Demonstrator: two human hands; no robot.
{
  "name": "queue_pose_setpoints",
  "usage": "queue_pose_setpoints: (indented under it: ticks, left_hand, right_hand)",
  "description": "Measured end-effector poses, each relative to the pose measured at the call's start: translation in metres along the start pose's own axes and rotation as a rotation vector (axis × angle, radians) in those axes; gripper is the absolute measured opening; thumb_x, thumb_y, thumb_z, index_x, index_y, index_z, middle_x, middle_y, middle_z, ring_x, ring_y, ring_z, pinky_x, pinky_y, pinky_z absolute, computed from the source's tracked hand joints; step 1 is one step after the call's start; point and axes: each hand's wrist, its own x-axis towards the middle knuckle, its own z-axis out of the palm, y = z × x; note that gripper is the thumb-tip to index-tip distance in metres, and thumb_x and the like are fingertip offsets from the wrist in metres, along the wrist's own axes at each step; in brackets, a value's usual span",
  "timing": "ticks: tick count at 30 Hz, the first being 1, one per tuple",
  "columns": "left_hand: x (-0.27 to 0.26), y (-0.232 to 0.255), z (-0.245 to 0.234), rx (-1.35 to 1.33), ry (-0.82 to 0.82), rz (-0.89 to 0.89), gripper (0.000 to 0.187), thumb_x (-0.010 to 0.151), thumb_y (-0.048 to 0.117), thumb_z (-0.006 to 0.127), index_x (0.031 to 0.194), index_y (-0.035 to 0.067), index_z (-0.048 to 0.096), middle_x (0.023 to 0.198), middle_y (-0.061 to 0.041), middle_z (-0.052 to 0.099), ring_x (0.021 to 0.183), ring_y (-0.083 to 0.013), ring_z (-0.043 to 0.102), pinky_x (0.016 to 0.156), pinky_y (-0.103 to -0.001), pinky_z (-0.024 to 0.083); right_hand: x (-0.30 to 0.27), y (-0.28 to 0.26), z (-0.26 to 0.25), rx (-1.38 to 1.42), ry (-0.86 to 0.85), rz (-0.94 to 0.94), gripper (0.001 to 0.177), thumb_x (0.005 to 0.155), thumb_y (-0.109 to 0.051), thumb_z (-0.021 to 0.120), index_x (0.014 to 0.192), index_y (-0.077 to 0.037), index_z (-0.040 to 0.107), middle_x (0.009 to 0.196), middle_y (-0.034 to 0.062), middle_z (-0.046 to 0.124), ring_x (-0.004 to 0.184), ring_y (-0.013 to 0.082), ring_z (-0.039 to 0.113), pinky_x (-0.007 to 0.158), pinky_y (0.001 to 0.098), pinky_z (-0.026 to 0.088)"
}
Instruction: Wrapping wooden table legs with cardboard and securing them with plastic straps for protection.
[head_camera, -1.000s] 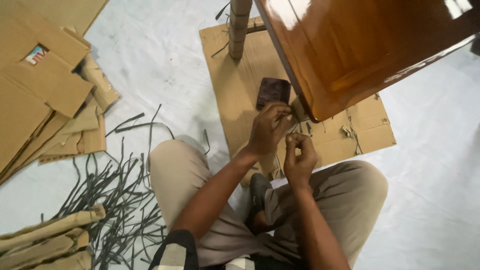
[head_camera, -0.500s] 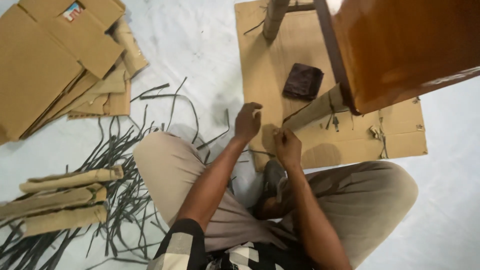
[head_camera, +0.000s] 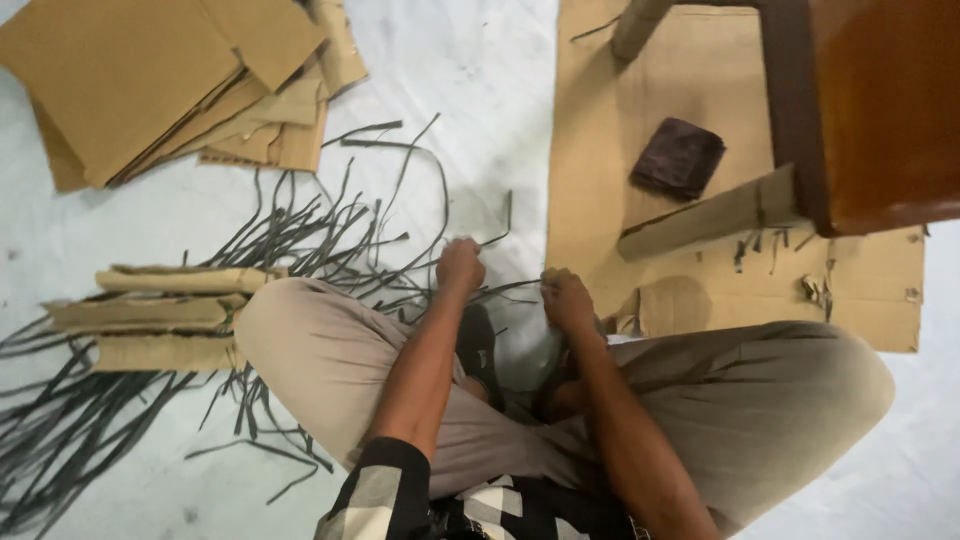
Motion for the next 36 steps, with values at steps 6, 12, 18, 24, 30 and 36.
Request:
queue_pose_setpoints:
  ticks: [6, 12, 18, 24, 30, 36]
  left_hand:
    - [-0.018, -0.048, 0.026, 0.193, -0.111, 0.080, 0.030, 0.086, 0.015, 0.071, 0.116, 0.018, 0.074, 0.116, -0.014, 0.069, 0.121, -0.0400, 0.064, 0.095, -0.059, 0.057]
    - [-0.054, -0.055, 0.011, 0.374, -0.025, 0.211, 0.023, 0.090, 0.014, 0.060, 0.098, 0.009, 0.080, 0.101, -0.019, 0.075, 0.104, -0.0403, 0.071, 0.083, -0.055, 0.061]
    - [-0.047, -0.063, 0.014, 0.138, 0.076, 0.132, 0.025, 0.093, 0.013, 0.055, 0.102, 0.003, 0.076, 0.097, -0.022, 0.074, 0.098, -0.0430, 0.072, 0.079, -0.058, 0.061]
    - [-0.011, -0.098, 0.051, -0.046, 0.149, -0.014, 0.022, 0.099, 0.028, 0.053, 0.106, 0.009, 0.062, 0.105, -0.016, 0.070, 0.108, -0.0394, 0.070, 0.087, -0.058, 0.058]
    - [-0.046, -0.008, -0.030, -0.881, 0.274, 0.045, 0.029, 0.095, 0.028, 0.064, 0.110, 0.004, 0.068, 0.101, -0.021, 0.074, 0.101, -0.0403, 0.072, 0.086, -0.052, 0.059]
    - [-0.041, 0.028, -0.058, -1.530, 0.061, 0.053, 0.031, 0.097, 0.020, 0.068, 0.118, -0.002, 0.062, 0.102, -0.020, 0.071, 0.088, -0.0267, 0.075, 0.078, -0.039, 0.067]
  right_hand:
    - [0.014, 0.017, 0.051, -0.040, -0.120, -0.042, 0.037, 0.094, -0.035, 0.066, 0.125, -0.015, 0.073, 0.131, 0.0162, 0.062, 0.124, 0.0412, 0.063, 0.105, 0.0521, 0.051]
    - [0.020, -0.002, 0.062, -0.077, -0.153, -0.030, 0.036, 0.093, -0.040, 0.065, 0.124, -0.024, 0.074, 0.127, 0.0102, 0.065, 0.122, 0.0382, 0.065, 0.106, 0.0507, 0.051]
    - [0.038, 0.017, 0.083, -0.089, -0.159, -0.022, 0.035, 0.093, -0.045, 0.066, 0.123, -0.030, 0.075, 0.126, 0.0066, 0.067, 0.121, 0.0325, 0.067, 0.105, 0.0486, 0.052]
    - [0.029, 0.011, 0.076, -0.082, -0.151, -0.023, 0.033, 0.093, -0.042, 0.066, 0.121, -0.027, 0.075, 0.125, 0.0099, 0.068, 0.119, 0.0359, 0.067, 0.106, 0.0493, 0.051]
    - [0.005, -0.031, 0.041, 0.359, -0.075, -0.019, 0.040, 0.100, -0.044, 0.062, 0.122, -0.013, 0.073, 0.121, 0.0206, 0.071, 0.118, 0.0395, 0.066, 0.103, 0.0557, 0.051]
    - [-0.036, -0.123, -0.023, 0.960, -0.220, -0.103, 0.049, 0.112, -0.034, 0.042, 0.146, -0.001, 0.053, 0.136, 0.0238, 0.065, 0.137, 0.0360, 0.055, 0.116, 0.0507, 0.036]
